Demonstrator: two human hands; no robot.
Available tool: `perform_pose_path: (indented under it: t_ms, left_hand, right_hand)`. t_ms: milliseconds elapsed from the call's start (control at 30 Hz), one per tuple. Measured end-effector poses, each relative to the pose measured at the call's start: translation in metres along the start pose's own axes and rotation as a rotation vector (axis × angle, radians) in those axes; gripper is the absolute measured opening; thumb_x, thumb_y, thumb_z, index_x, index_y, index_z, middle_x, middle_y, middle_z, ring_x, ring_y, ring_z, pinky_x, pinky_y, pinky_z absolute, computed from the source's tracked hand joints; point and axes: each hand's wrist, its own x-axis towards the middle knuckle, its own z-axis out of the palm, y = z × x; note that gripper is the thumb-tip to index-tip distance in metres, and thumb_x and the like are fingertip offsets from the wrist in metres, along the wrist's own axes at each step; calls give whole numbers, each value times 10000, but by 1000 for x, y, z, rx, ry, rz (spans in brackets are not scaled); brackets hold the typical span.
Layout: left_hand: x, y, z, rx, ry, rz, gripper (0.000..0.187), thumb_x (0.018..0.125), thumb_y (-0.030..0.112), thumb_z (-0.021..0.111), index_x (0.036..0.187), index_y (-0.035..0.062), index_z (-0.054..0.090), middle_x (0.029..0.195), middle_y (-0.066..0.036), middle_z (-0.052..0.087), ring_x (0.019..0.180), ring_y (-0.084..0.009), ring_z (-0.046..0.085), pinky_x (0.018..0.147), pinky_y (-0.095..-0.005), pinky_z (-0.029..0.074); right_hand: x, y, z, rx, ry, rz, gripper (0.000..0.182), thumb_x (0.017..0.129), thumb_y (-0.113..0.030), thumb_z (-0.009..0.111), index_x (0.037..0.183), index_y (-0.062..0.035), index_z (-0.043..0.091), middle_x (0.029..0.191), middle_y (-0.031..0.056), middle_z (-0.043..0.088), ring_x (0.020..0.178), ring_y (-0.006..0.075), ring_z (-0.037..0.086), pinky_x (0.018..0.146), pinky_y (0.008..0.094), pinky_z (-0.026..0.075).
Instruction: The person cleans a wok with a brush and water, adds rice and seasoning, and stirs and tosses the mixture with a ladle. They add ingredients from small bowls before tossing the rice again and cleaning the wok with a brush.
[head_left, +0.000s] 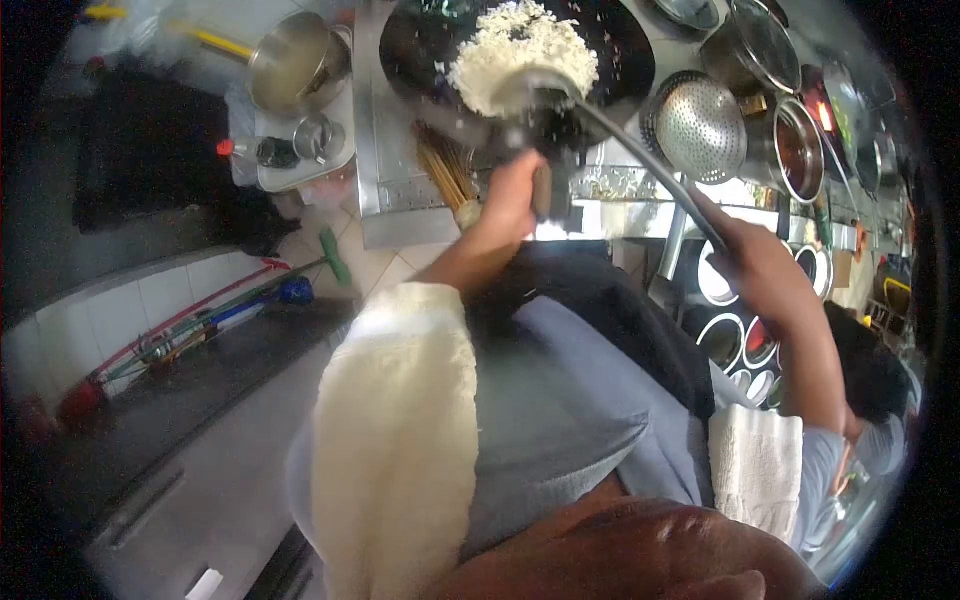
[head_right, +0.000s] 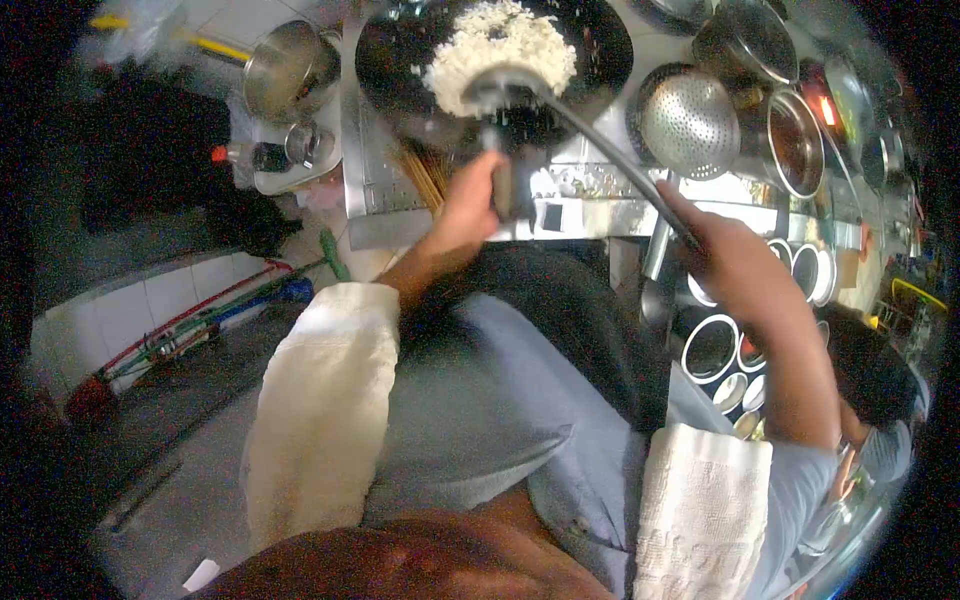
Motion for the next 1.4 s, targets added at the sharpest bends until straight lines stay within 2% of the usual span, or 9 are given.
perform_pose_path:
  t_ms: [167, 333, 467, 767, 900, 967, 1033, 1067, 1400]
  left_hand:
    - [7, -1, -21, 196, -53, 72, 230, 883, 226, 556, 811, 25, 642, 786, -72, 630, 696, -211, 629, 637, -365, 510]
    - [-5, -45, -66, 484, -72, 372, 249, 882, 222, 565, 932, -9, 642, 907, -124, 657, 855, -254, 664, 764, -419, 530]
    - [13, 5, -19, 36, -198, 91, 213, 883, 225, 545, 861, 21, 599, 748, -102, 616, 629, -251, 634, 578, -427, 554]
    - [8, -11, -30, 89, -72, -15, 169, 835, 192, 603, 837, 26, 637, 777, -77, 621, 669, -210, 613, 621, -385, 513]
    - [6, -48, -72, 504, -223, 682, 331, 856, 302, 608, 1014, 18, 669, 923, -138, 665, 815, -276, 646, 810, -390, 483]
    - [12, -19, -51, 283, -50, 53, 266, 861, 286, 603, 927, 33, 653, 875, -119, 667, 765, -254, 670, 675, -398, 546]
    - [31, 11, -28, 142, -172, 21, 268, 876, 265, 558, 987, 29, 617, 826, -132, 660, 677, -256, 664, 605, -471, 567]
    - [58, 17, -30, 182, -130, 21, 260, 877, 252, 546, 982, 26, 621, 837, -130, 662, 675, -263, 665, 604, -469, 565]
    - [81, 40, -8, 137, -187, -35, 190, 839, 236, 600, 873, 50, 616, 783, -91, 636, 663, -261, 635, 634, -397, 551]
  right_hand:
    - [125, 5, 89, -68, 353, -55, 698, 860, -46, 578, 1498, -172, 326, 1158, 287, 589, 1067, 451, 580, 915, 461, 467]
    - [65, 31, 67, 295, 422, -287, 714, 852, -33, 625, 1488, -193, 344, 1338, 248, 534, 1225, 410, 527, 1021, 427, 435]
    - [3, 38, 31, 333, 193, -178, 682, 848, 0, 616, 1469, -195, 414, 1242, 221, 619, 1184, 295, 600, 994, 376, 433]
    - [126, 23, 87, -48, 450, -151, 660, 865, -70, 578, 1478, -166, 354, 1073, 298, 608, 982, 461, 593, 841, 509, 472]
    - [105, 40, 102, 208, 628, -391, 599, 927, -114, 540, 1490, -161, 341, 960, 173, 630, 824, 338, 642, 747, 474, 507]
    - [70, 30, 85, 764, 418, -390, 567, 932, -129, 553, 1470, -100, 376, 839, 116, 606, 646, 207, 604, 570, 353, 489]
    - [54, 5, 59, 1311, 180, -293, 559, 938, -186, 554, 1448, -26, 389, 657, 50, 514, 426, 90, 447, 392, 191, 344]
    - [59, -1, 45, 1360, 144, -293, 357, 943, -215, 542, 1202, 30, 525, 633, 21, 488, 393, 82, 431, 320, 202, 360]
    - [151, 21, 96, 1412, 38, -128, 286, 977, -245, 543, 1000, 25, 638, 780, 108, 646, 624, 185, 627, 557, 301, 523]
